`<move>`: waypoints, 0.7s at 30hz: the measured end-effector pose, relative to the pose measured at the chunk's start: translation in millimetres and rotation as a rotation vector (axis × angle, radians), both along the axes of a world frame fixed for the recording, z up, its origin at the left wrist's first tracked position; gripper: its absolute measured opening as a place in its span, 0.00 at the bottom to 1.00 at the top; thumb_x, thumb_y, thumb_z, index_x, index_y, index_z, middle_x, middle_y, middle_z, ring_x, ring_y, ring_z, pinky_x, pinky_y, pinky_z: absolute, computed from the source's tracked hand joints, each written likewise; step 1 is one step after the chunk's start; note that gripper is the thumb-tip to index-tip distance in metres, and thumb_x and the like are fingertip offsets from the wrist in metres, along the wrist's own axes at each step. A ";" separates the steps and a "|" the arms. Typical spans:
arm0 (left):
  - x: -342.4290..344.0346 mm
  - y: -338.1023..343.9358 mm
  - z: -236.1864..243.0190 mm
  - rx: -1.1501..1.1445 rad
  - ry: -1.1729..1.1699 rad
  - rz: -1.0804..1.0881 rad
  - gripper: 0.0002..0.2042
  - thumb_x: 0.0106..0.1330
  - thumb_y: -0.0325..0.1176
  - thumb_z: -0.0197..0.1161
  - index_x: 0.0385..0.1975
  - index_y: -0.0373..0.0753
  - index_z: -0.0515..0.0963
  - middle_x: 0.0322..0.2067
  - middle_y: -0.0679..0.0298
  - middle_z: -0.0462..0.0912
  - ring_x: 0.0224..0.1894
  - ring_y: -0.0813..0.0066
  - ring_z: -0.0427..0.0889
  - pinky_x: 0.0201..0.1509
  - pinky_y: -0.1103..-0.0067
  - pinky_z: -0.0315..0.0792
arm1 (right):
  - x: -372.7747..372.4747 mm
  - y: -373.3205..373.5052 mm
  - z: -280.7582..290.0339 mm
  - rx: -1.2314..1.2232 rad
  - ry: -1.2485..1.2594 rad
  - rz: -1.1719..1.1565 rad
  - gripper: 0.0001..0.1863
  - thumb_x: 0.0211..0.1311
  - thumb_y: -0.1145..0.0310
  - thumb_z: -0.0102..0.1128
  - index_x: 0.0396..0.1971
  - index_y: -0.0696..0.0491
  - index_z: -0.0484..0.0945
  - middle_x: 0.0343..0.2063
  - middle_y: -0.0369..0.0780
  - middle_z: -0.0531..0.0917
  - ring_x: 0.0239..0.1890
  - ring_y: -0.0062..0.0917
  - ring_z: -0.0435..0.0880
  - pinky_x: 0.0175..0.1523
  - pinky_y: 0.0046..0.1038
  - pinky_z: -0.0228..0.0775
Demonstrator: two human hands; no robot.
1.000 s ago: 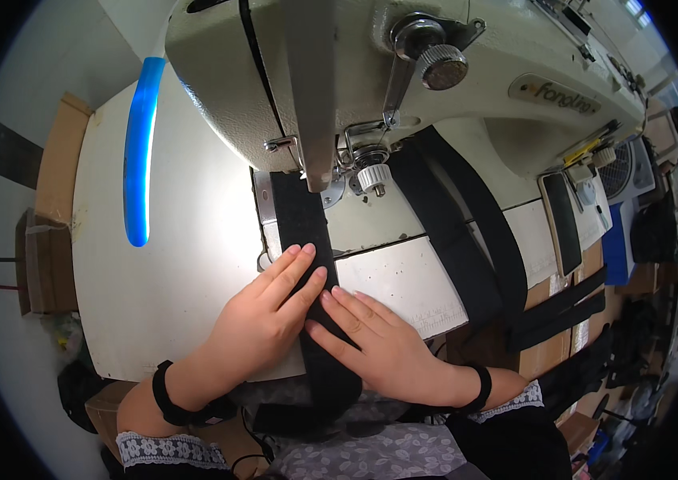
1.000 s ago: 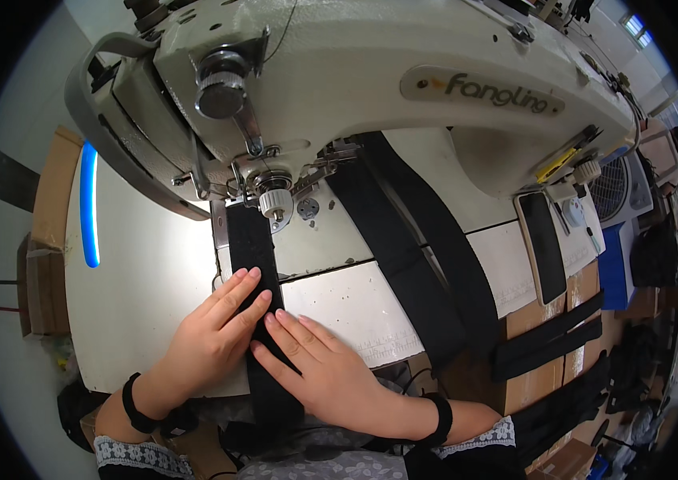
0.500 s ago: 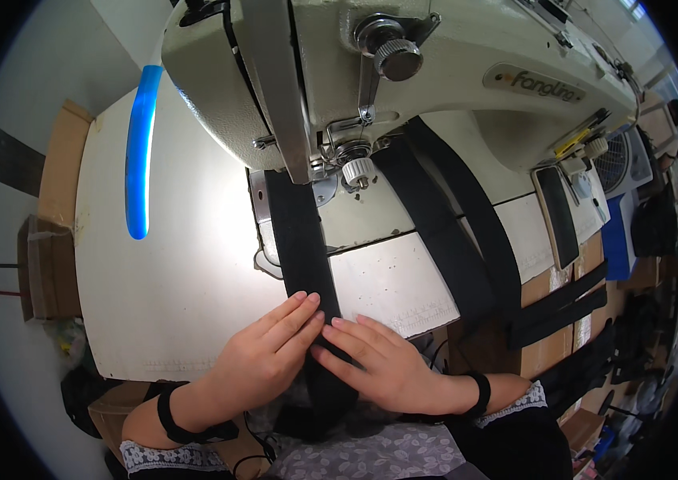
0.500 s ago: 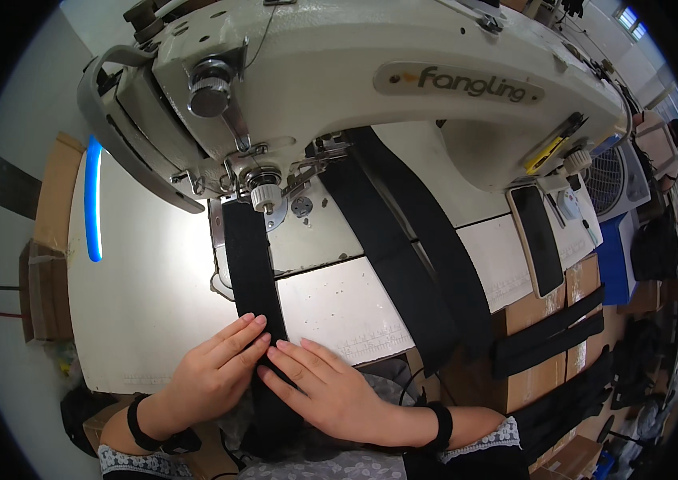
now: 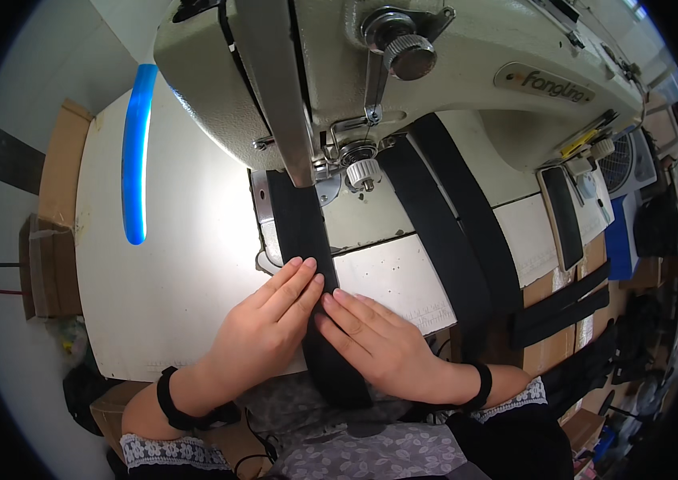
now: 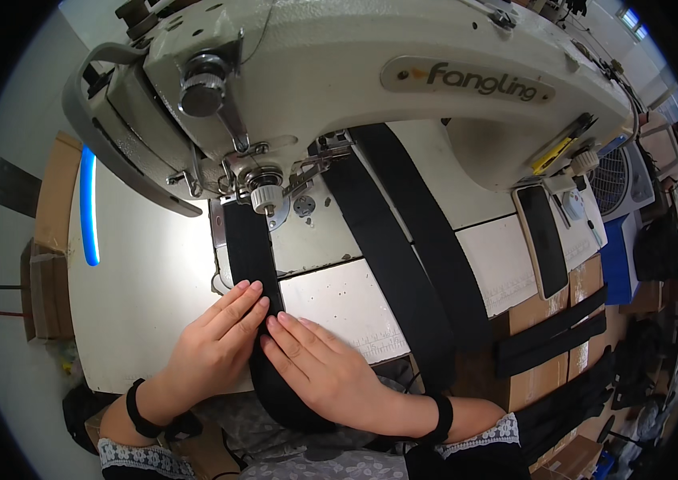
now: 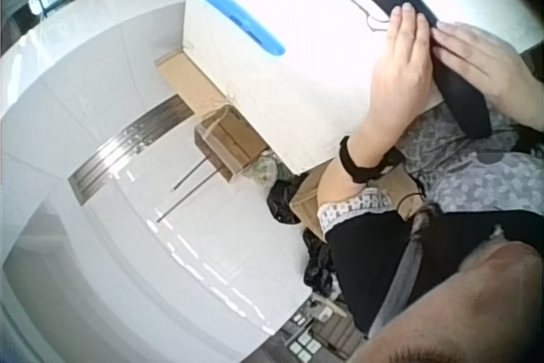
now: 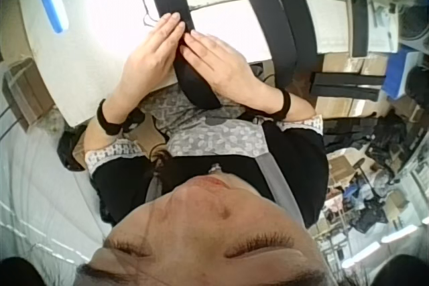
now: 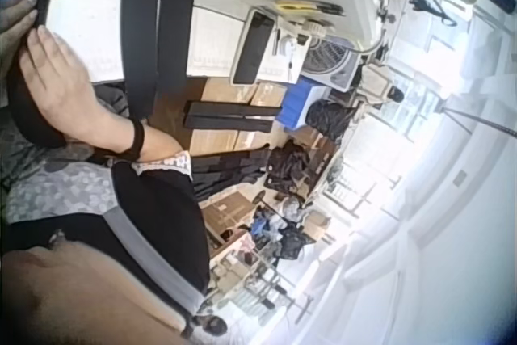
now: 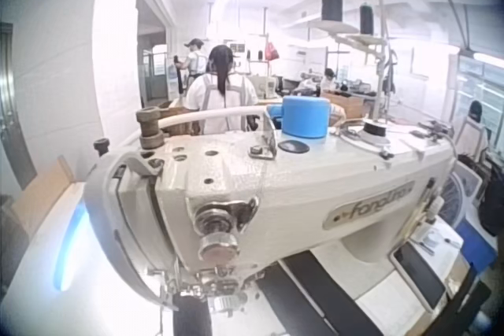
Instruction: The person sews black fabric strips using an industrial sewing machine. They feed the strips under the needle, guide them with both hands, and occasionally trim excess material. The workspace includes a table with stacked fabric and a fan.
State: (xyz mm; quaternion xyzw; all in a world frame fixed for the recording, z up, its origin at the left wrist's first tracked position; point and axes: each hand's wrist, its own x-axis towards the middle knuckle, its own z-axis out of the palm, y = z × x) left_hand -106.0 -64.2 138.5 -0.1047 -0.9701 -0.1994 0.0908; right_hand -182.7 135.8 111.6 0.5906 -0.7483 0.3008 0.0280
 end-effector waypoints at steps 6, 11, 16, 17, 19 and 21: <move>-13.6 -7.2 -6.4 -0.064 0.041 0.028 0.22 0.56 0.20 0.66 0.54 0.30 0.78 0.58 0.49 0.78 0.62 0.53 0.77 0.64 0.68 0.75 | -5.2 -6.3 2.5 0.045 0.056 -0.026 0.22 0.59 0.72 0.54 0.53 0.66 0.76 0.56 0.53 0.78 0.62 0.41 0.77 0.67 0.38 0.68; -26.8 -17.3 -7.7 -0.088 0.076 0.036 0.23 0.56 0.21 0.66 0.55 0.31 0.78 0.57 0.50 0.78 0.61 0.56 0.78 0.63 0.70 0.75 | -11.6 -12.5 2.6 0.083 0.097 -0.035 0.24 0.60 0.71 0.51 0.55 0.67 0.74 0.57 0.54 0.77 0.63 0.41 0.76 0.69 0.38 0.66; -39.9 -25.6 -14.4 -0.019 0.079 0.071 0.22 0.59 0.20 0.65 0.56 0.32 0.77 0.59 0.51 0.77 0.62 0.53 0.77 0.64 0.68 0.74 | -18.8 -18.4 5.3 0.151 0.114 -0.042 0.27 0.61 0.71 0.51 0.59 0.67 0.71 0.61 0.55 0.74 0.66 0.42 0.73 0.71 0.40 0.62; -42.1 -27.2 -16.4 0.004 0.072 0.078 0.22 0.59 0.19 0.64 0.56 0.32 0.77 0.60 0.51 0.76 0.63 0.52 0.76 0.64 0.67 0.74 | -19.2 -19.9 6.1 0.161 0.107 -0.047 0.27 0.61 0.71 0.51 0.60 0.67 0.70 0.62 0.55 0.73 0.66 0.42 0.72 0.71 0.41 0.61; -46.1 -30.5 -18.9 0.023 0.073 0.088 0.23 0.60 0.19 0.63 0.57 0.32 0.76 0.60 0.51 0.76 0.64 0.51 0.75 0.65 0.66 0.73 | -21.5 -22.4 6.3 0.177 0.096 -0.056 0.29 0.61 0.71 0.50 0.62 0.68 0.68 0.64 0.55 0.71 0.68 0.43 0.70 0.72 0.42 0.60; -51.3 -33.2 -20.4 0.034 0.075 0.097 0.23 0.60 0.19 0.63 0.58 0.32 0.76 0.60 0.50 0.76 0.64 0.50 0.74 0.65 0.66 0.73 | -24.9 -24.6 5.4 0.188 0.089 -0.065 0.30 0.62 0.71 0.50 0.63 0.68 0.66 0.65 0.55 0.69 0.69 0.43 0.68 0.72 0.43 0.58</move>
